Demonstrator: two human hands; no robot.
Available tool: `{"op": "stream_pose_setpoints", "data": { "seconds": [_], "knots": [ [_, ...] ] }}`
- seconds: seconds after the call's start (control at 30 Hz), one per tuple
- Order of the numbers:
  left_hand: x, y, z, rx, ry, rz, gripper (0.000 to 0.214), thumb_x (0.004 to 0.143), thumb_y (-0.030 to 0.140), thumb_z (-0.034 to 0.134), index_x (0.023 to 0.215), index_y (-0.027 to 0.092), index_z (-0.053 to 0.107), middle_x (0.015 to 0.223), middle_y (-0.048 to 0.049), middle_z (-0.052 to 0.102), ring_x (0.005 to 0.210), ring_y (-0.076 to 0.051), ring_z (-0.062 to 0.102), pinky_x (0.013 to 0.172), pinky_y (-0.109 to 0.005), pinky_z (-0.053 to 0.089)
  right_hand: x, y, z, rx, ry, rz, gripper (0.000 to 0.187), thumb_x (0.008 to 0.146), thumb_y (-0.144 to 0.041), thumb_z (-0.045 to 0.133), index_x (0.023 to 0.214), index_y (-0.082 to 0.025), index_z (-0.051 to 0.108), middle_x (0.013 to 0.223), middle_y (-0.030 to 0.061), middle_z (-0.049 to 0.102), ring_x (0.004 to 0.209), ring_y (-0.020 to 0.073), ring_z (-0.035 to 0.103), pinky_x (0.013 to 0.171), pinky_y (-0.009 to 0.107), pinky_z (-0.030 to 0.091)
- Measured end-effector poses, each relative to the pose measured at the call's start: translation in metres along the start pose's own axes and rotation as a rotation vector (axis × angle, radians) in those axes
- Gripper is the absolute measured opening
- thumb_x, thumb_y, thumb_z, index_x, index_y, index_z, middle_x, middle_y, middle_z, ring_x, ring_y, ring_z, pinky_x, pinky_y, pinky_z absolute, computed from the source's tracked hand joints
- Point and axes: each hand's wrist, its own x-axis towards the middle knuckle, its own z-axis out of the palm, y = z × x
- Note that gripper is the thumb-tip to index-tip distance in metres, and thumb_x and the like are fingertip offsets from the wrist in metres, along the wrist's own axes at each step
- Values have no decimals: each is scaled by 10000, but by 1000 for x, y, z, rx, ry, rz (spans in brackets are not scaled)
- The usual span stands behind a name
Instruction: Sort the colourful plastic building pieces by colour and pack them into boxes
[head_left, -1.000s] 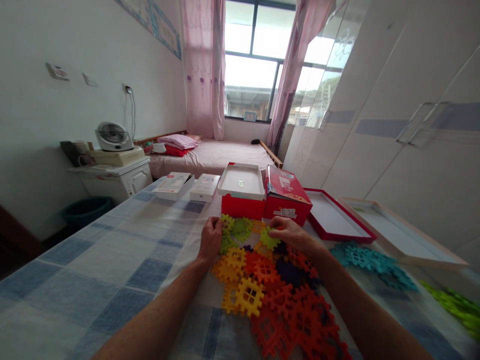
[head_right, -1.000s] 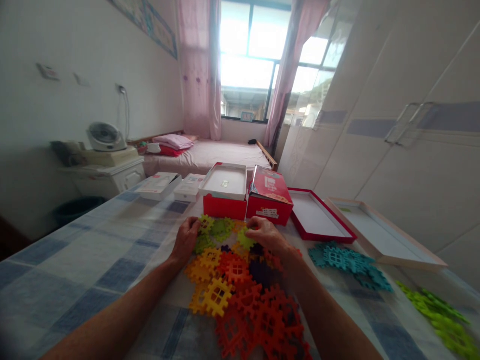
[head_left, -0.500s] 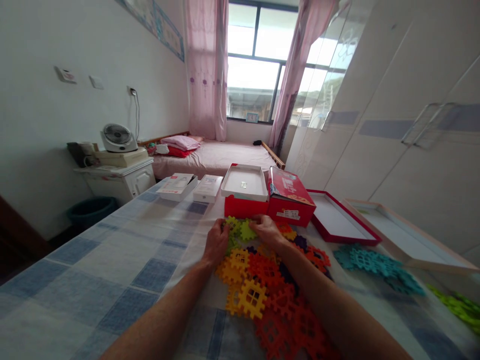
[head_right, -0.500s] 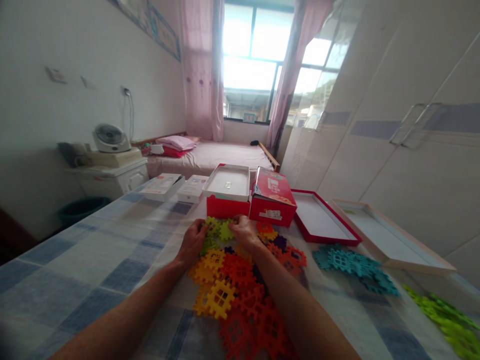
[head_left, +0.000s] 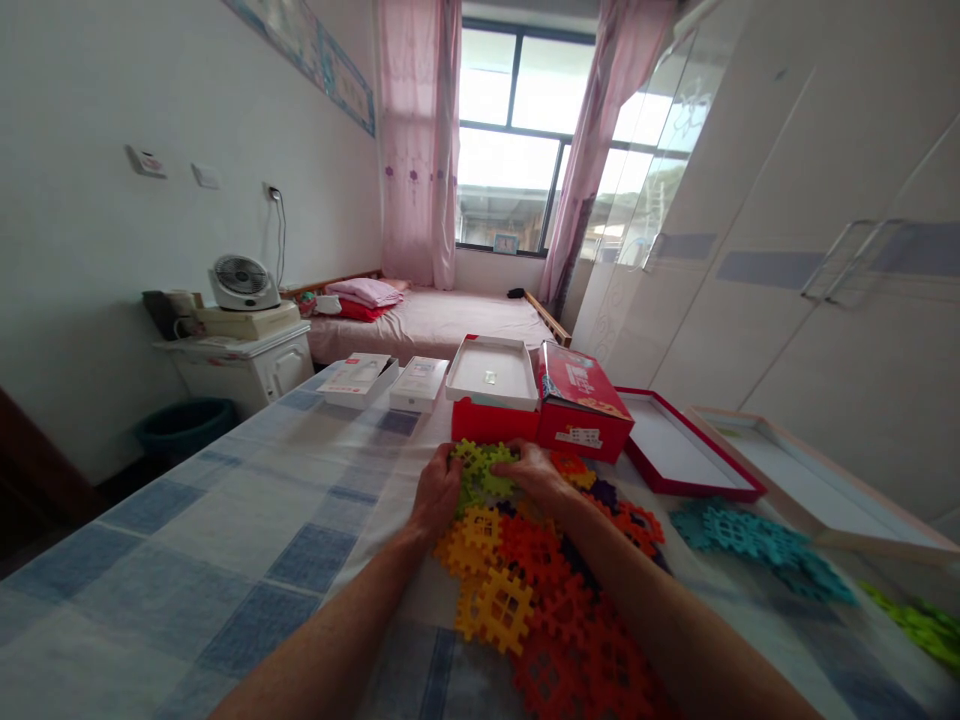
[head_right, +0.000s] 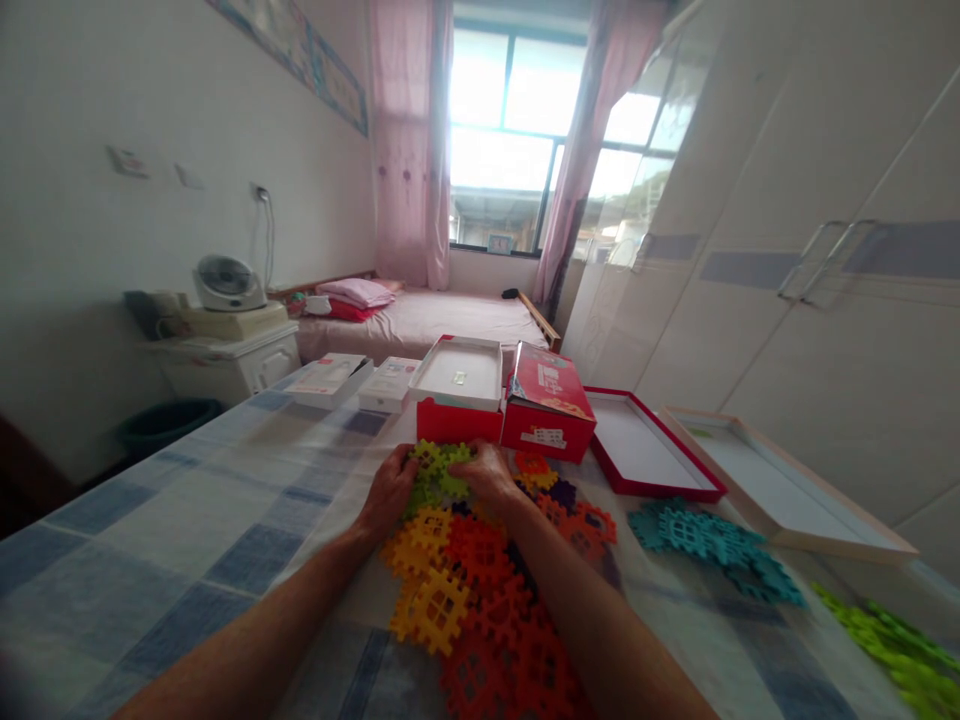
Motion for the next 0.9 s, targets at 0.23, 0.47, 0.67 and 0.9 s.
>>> {"op": "stream_pose_setpoints", "data": {
  "seconds": [0.23,0.47,0.67,0.9],
  "knots": [
    [4,-3,0,-194,79,-56,199,774,279,466,859,162,602,788,-41,649,717,-173,597,647,-279,467,-13,-13,-25,193,0,-9,339,652,-354,649,910,-137,618,786,39,658,687,161,596,583,254,453],
    [1,9,-1,-427,-39,-109,305,741,397,541,903,154,630,851,-65,691,740,-195,656,677,-321,527,-19,-30,-16,559,-254,15,340,587,-346,727,824,-147,585,732,8,633,607,118,562,550,240,438],
    [-5,18,-8,-549,-207,-143,417,717,422,603,1012,130,646,949,-91,701,847,-253,661,715,-348,543,-29,-38,-7,534,-123,-10,331,560,-336,734,805,-180,574,701,-30,588,600,109,523,558,245,422],
    [2,-4,-8,-130,-133,-7,387,771,507,505,939,199,668,1111,-39,645,904,-230,647,823,-352,526,-93,-15,-96,299,193,-27,327,705,-366,641,986,-217,561,935,14,660,812,166,625,704,267,495]
  ]
}}
